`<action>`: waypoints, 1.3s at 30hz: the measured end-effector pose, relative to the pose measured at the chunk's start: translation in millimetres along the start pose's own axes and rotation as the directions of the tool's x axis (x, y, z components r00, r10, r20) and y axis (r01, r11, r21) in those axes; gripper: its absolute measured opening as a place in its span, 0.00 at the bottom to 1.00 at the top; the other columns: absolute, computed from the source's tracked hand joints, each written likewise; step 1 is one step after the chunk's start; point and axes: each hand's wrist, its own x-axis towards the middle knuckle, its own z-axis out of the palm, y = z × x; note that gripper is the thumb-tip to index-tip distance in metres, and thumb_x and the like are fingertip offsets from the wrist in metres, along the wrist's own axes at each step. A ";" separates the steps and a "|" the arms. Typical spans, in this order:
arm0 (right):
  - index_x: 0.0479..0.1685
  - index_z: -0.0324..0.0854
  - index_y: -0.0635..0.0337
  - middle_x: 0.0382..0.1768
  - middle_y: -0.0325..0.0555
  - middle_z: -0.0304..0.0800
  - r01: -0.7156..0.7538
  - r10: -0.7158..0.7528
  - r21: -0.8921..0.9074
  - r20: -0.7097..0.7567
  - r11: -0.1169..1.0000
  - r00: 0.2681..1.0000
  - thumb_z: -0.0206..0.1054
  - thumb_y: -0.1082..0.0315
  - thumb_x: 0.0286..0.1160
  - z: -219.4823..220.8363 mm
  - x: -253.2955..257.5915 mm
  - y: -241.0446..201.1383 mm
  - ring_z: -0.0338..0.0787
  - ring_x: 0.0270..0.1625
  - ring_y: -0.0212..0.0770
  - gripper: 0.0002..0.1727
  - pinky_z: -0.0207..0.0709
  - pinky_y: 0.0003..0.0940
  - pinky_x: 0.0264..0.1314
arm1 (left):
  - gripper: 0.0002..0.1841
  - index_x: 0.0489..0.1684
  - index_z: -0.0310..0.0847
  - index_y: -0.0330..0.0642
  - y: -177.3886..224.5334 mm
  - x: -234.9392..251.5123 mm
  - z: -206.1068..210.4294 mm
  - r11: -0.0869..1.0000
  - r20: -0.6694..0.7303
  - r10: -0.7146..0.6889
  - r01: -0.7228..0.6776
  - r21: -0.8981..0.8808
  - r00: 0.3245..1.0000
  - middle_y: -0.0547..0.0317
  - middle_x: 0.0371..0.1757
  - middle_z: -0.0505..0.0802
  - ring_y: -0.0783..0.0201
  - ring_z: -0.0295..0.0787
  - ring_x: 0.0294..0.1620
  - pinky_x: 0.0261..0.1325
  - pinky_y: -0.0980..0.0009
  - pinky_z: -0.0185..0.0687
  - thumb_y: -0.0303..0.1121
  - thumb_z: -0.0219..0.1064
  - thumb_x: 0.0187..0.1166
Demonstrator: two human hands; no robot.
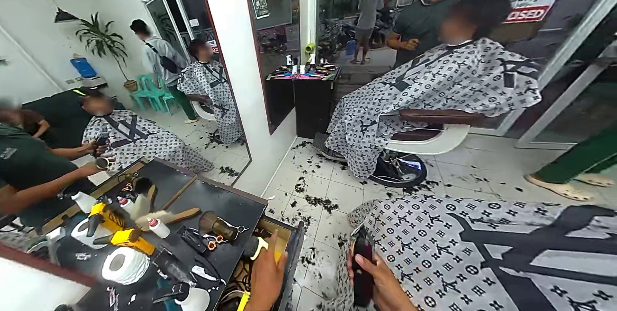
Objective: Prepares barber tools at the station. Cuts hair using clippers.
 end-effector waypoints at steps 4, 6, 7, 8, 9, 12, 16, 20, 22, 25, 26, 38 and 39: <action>0.67 0.68 0.62 0.29 0.42 0.87 -0.120 0.117 0.032 0.098 0.992 0.988 0.66 0.54 0.68 -16.9 -30.7 9.5 0.87 0.23 0.37 0.30 0.86 0.34 0.26 | 0.25 0.77 0.78 0.39 25.6 -10.6 21.8 0.943 0.217 0.136 -0.059 -0.328 0.967 0.43 0.61 0.91 0.47 0.89 0.59 0.68 0.47 0.81 0.45 0.61 0.88; 0.63 0.69 0.65 0.25 0.40 0.86 -0.095 0.100 -0.096 0.048 0.991 0.994 0.60 0.68 0.68 -19.1 -44.3 10.5 0.86 0.21 0.36 0.22 0.85 0.33 0.25 | 0.22 0.68 0.83 0.35 41.5 -18.5 30.1 0.901 0.328 0.173 -0.015 -0.433 0.929 0.43 0.59 0.92 0.52 0.90 0.56 0.64 0.52 0.82 0.43 0.57 0.90; 0.62 0.69 0.66 0.25 0.39 0.86 -0.088 0.096 -0.181 0.031 0.980 0.995 0.61 0.72 0.68 -19.3 -50.8 9.5 0.86 0.20 0.35 0.21 0.85 0.32 0.26 | 0.21 0.64 0.84 0.35 47.8 -23.0 34.9 0.880 0.381 0.185 0.019 -0.474 0.906 0.46 0.57 0.92 0.58 0.89 0.49 0.55 0.58 0.84 0.42 0.53 0.92; 0.62 0.68 0.66 0.25 0.38 0.86 -0.088 0.098 -0.266 0.027 0.960 0.995 0.63 0.74 0.67 -18.8 -57.5 7.7 0.86 0.20 0.34 0.21 0.86 0.33 0.26 | 0.22 0.61 0.84 0.34 53.6 -28.2 39.3 0.852 0.433 0.204 0.058 -0.520 0.878 0.50 0.54 0.92 0.65 0.87 0.42 0.44 0.64 0.82 0.41 0.49 0.94; 0.62 0.68 0.67 0.26 0.38 0.86 -0.091 0.110 -0.340 0.038 0.936 0.993 0.65 0.75 0.66 -18.7 -62.8 6.1 0.86 0.21 0.34 0.23 0.86 0.33 0.27 | 0.24 0.59 0.84 0.33 58.7 -33.2 41.8 0.823 0.487 0.220 0.107 -0.557 0.845 0.53 0.52 0.92 0.68 0.85 0.38 0.39 0.68 0.79 0.42 0.44 0.95; 0.67 0.69 0.68 0.37 0.42 0.88 -0.076 0.191 -0.545 0.157 0.835 0.969 0.74 0.71 0.62 -22.0 -69.7 2.9 0.88 0.28 0.34 0.31 0.87 0.36 0.33 | 0.29 0.57 0.79 0.36 67.1 -49.0 45.4 0.745 0.604 0.240 0.255 -0.616 0.760 0.64 0.42 0.91 0.74 0.84 0.33 0.33 0.74 0.79 0.49 0.34 0.95; 0.68 0.73 0.68 0.48 0.55 0.89 0.048 0.313 -0.759 0.325 0.650 0.892 0.84 0.62 0.57 -22.7 -62.4 -3.7 0.91 0.44 0.44 0.37 0.86 0.47 0.51 | 0.22 0.63 0.74 0.46 56.2 -65.8 47.7 0.564 0.676 0.241 0.467 -0.681 0.696 0.67 0.40 0.91 0.74 0.87 0.33 0.35 0.75 0.81 0.51 0.41 0.93; 0.66 0.78 0.65 0.49 0.59 0.91 0.239 0.414 -0.835 0.469 0.496 0.780 0.86 0.57 0.57 -18.1 -47.5 -13.2 0.91 0.53 0.51 0.37 0.82 0.55 0.62 | 0.12 0.57 0.77 0.52 31.7 -74.6 48.3 0.420 0.691 0.259 0.566 -0.709 0.674 0.68 0.42 0.93 0.75 0.89 0.34 0.35 0.78 0.82 0.43 0.51 0.89; 0.67 0.79 0.63 0.50 0.60 0.91 0.262 0.461 -0.863 0.461 0.432 0.758 0.86 0.56 0.58 -13.3 -42.4 -18.5 0.91 0.54 0.54 0.37 0.81 0.57 0.63 | 0.13 0.56 0.77 0.49 24.1 -80.7 47.9 0.479 0.629 0.170 0.494 -0.726 0.759 0.68 0.39 0.92 0.75 0.87 0.32 0.32 0.78 0.82 0.43 0.49 0.90; 0.64 0.79 0.64 0.42 0.50 0.90 0.088 0.408 -0.757 0.442 0.648 0.799 0.83 0.59 0.61 -20.2 -40.1 -15.3 0.90 0.42 0.42 0.32 0.85 0.43 0.51 | 0.25 0.50 0.78 0.46 36.8 -92.8 26.8 0.458 0.199 0.092 0.136 -0.878 0.976 0.67 0.37 0.92 0.77 0.84 0.25 0.20 0.82 0.74 0.56 0.42 0.90; 0.60 0.79 0.61 0.33 0.42 0.89 -0.004 0.361 -0.618 0.455 0.786 0.814 0.79 0.57 0.61 -26.1 -40.3 -7.5 0.88 0.29 0.35 0.28 0.85 0.34 0.35 | 0.31 0.45 0.80 0.53 45.6 -95.3 12.3 0.305 0.113 0.183 0.053 -0.951 0.977 0.66 0.35 0.92 0.78 0.84 0.23 0.18 0.85 0.73 0.70 0.45 0.84; 0.55 0.87 0.46 0.28 0.34 0.90 -0.313 0.298 -0.120 0.729 0.942 0.616 0.80 0.48 0.63 -81.3 -66.5 12.5 0.84 0.22 0.28 0.23 0.80 0.24 0.22 | 0.44 0.26 0.88 0.60 93.7 -80.5 0.4 0.076 0.255 0.732 0.297 -0.952 0.632 0.74 0.18 0.88 0.77 0.84 0.16 0.18 0.79 0.78 0.87 0.38 0.62; 0.54 0.88 0.44 0.28 0.34 0.90 -0.331 0.305 -0.114 0.729 0.937 0.613 0.80 0.48 0.63 -84.8 -69.5 13.1 0.85 0.21 0.28 0.22 0.80 0.24 0.22 | 0.46 0.21 0.86 0.60 97.9 -81.6 15.7 0.130 0.305 0.699 0.305 -0.943 0.646 0.74 0.15 0.87 0.77 0.82 0.13 0.16 0.79 0.75 0.88 0.35 0.62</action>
